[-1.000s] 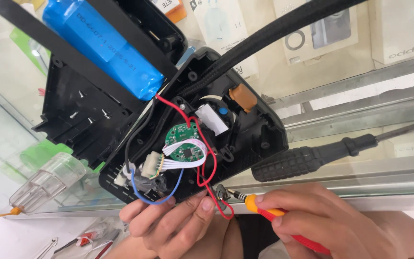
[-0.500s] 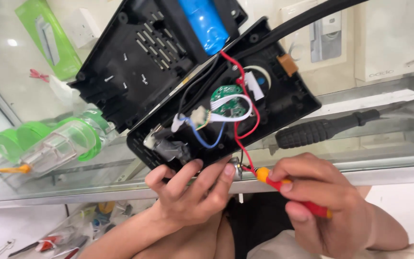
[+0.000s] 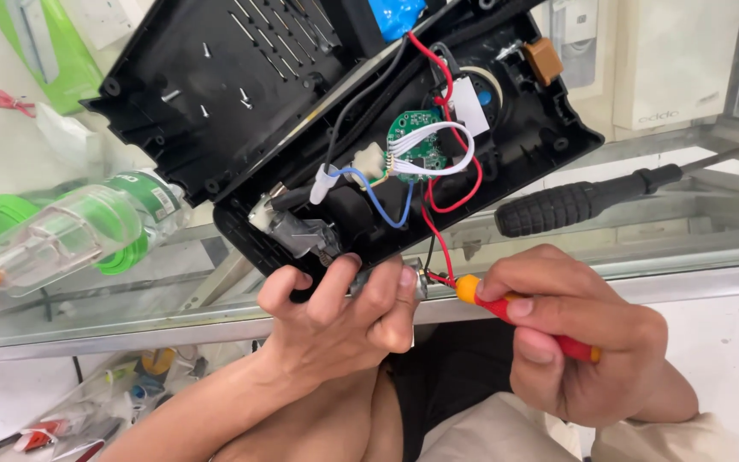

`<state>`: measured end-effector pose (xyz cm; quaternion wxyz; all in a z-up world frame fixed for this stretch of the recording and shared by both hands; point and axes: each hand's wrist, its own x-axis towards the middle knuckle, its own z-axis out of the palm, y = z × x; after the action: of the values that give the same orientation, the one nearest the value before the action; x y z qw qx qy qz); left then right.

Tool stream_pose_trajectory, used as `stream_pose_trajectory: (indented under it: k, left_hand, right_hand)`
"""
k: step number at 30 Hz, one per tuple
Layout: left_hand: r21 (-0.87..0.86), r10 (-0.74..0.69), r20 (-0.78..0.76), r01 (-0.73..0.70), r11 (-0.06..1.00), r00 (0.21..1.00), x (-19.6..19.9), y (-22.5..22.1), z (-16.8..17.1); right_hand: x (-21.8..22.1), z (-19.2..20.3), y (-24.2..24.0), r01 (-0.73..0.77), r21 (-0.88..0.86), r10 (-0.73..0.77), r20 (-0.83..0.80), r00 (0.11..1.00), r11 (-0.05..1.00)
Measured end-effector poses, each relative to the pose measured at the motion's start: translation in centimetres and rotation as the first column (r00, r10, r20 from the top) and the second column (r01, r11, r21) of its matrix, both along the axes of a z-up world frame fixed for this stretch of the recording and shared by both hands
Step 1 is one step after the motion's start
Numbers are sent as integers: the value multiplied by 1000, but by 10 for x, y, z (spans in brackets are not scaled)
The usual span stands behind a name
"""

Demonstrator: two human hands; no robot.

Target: Repairing an electronic device by manipulating a motor and using a screwdriver

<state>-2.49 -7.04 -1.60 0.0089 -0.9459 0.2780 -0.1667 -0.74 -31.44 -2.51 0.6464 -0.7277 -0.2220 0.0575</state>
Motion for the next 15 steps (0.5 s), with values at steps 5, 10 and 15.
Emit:
stream_pose_trajectory:
  k: [5, 10, 15]
  left_hand:
    - [3, 0, -33, 0, 1000, 999, 0, -1, -1]
    - [-29, -3, -36, 2, 1000, 999, 0, 5, -2]
    - [-20, 17, -24, -17, 1000, 1000, -4, 11, -3]
  right_hand:
    - [5, 9, 5, -106, -66, 109, 58, 992, 992]
    - [1, 10, 16, 29, -94, -23, 61, 998, 995]
    - [1, 6, 11, -26, -187, 51, 131, 990, 982]
